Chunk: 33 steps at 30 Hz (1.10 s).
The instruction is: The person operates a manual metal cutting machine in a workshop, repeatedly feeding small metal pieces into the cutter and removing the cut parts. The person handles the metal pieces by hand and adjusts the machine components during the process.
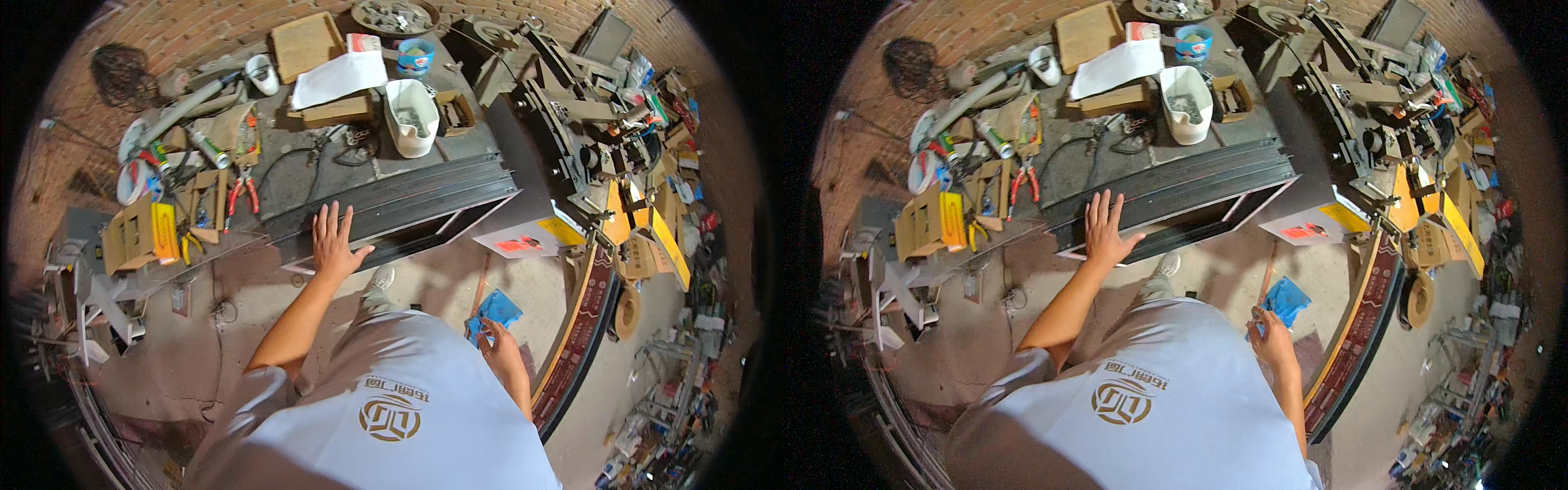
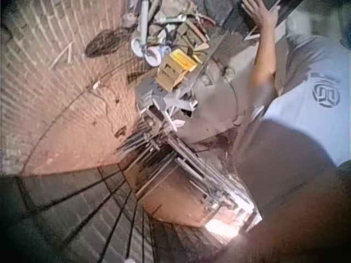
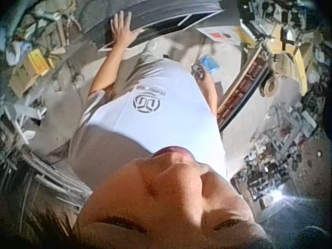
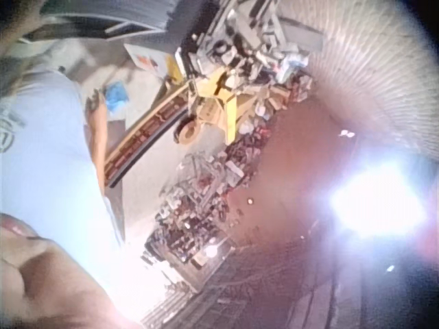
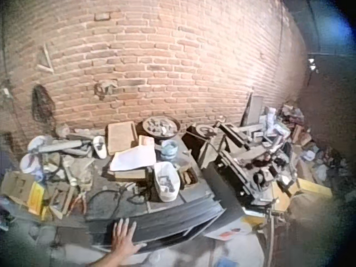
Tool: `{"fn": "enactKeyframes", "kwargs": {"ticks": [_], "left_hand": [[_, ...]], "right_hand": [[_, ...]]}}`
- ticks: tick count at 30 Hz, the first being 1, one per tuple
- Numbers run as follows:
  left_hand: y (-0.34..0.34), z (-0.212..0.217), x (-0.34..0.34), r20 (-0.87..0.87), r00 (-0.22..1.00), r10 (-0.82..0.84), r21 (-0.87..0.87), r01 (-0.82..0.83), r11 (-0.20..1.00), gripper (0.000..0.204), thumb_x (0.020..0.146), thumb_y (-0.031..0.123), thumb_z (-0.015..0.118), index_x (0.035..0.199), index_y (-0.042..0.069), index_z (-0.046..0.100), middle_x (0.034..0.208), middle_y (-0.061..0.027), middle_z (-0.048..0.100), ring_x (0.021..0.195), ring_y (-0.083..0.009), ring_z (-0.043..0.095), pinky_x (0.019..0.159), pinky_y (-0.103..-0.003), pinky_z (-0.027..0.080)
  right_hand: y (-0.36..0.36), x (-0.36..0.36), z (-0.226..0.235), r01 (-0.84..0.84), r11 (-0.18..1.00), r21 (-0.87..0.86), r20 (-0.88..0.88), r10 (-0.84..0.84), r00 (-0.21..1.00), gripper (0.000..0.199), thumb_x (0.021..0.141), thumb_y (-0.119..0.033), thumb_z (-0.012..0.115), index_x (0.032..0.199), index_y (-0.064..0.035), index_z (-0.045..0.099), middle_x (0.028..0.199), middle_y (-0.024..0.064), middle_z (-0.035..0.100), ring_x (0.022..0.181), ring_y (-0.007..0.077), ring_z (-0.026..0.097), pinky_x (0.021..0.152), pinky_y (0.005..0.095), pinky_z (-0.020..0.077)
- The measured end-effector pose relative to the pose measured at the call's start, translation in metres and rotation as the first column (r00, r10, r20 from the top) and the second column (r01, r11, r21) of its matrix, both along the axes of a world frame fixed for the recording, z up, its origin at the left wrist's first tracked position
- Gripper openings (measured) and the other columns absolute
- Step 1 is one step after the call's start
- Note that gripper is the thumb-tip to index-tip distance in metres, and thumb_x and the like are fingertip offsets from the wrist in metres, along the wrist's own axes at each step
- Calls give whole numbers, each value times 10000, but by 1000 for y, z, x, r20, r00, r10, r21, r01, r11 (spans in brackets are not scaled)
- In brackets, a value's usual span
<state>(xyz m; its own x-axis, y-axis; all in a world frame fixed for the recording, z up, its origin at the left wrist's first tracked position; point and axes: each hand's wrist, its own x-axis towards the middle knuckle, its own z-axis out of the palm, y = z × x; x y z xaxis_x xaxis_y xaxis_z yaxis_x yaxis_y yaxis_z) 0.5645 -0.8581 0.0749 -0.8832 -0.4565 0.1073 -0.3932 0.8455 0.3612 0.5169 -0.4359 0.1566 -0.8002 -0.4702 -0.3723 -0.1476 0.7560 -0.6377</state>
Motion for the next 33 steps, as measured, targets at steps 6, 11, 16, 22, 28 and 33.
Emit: {"fn": "enactKeyframes", "kwargs": {"ticks": [6, 11, 16, 22, 28, 33], "left_hand": [[-26, -12, -50, 97, 987, -124, 0, 125, 992, 1005, 675, 625, 823, 1523, 224, 462, 1688, -115, 177, 1549, -371, 121, 1242, -538, 137], [-28, -17, -46, 24, 988, -150, -7, 151, 989, 970, 658, 579, 857, 1485, 205, 515, 1677, -125, 224, 1523, -398, 211, 1210, -572, 196], [-24, -17, -50, 58, 987, -153, -59, 156, 986, 1003, 662, 554, 866, 1517, 208, 473, 1667, -130, 249, 1519, -405, 217, 1203, -586, 199], [-11, -8, -59, 117, 987, -112, -14, 115, 993, 1133, 576, 576, 900, 1528, 164, 444, 1647, -181, 258, 1516, -437, 189, 1204, -593, 189], [32, 8, -136, 49, 997, -64, 13, 63, 998, 827, 845, 507, 765, 1493, 83, 476, 1603, -205, 328, 1476, -427, 265, 1191, -581, 199], [72, 39, -226, -90, 977, -193, 9, 194, 981, 603, 930, 378, 696, 1419, 57, 547, 1527, -212, 434, 1426, -419, 358, 1181, -540, 247]], "right_hand": [[-19, -36, 22, 88, 985, 151, -20, -86, 996, 393, 910, -160, 691, 1274, -24, 632, 1121, 185, 695, 1012, 339, 689, 856, 424, 553], [-26, -72, 34, 157, 977, 141, 45, -165, 985, 394, 916, -161, 686, 1289, -47, 625, 1188, 197, 674, 1073, 350, 680, 866, 426, 550], [6, -133, 42, 42, 999, 19, -52, -41, 998, 388, 911, -142, 683, 1284, -53, 627, 1127, 196, 667, 1034, 380, 665, 874, 440, 543], [109, -219, 65, 219, 971, -97, -378, -240, 894, 333, 903, -107, 699, 1230, -64, 653, 1064, 178, 684, 1001, 362, 669, 875, 428, 535], [230, -322, 60, 301, 936, -182, -653, -344, 674, 254, 865, -71, 710, 1111, -16, 679, 1021, 177, 684, 955, 366, 656, 846, 426, 526], [271, -419, 55, 342, 933, -113, -694, -320, 644, 308, 883, -154, 702, 1170, -48, 664, 1089, 171, 671, 1061, 368, 621, 936, 442, 500]]}}
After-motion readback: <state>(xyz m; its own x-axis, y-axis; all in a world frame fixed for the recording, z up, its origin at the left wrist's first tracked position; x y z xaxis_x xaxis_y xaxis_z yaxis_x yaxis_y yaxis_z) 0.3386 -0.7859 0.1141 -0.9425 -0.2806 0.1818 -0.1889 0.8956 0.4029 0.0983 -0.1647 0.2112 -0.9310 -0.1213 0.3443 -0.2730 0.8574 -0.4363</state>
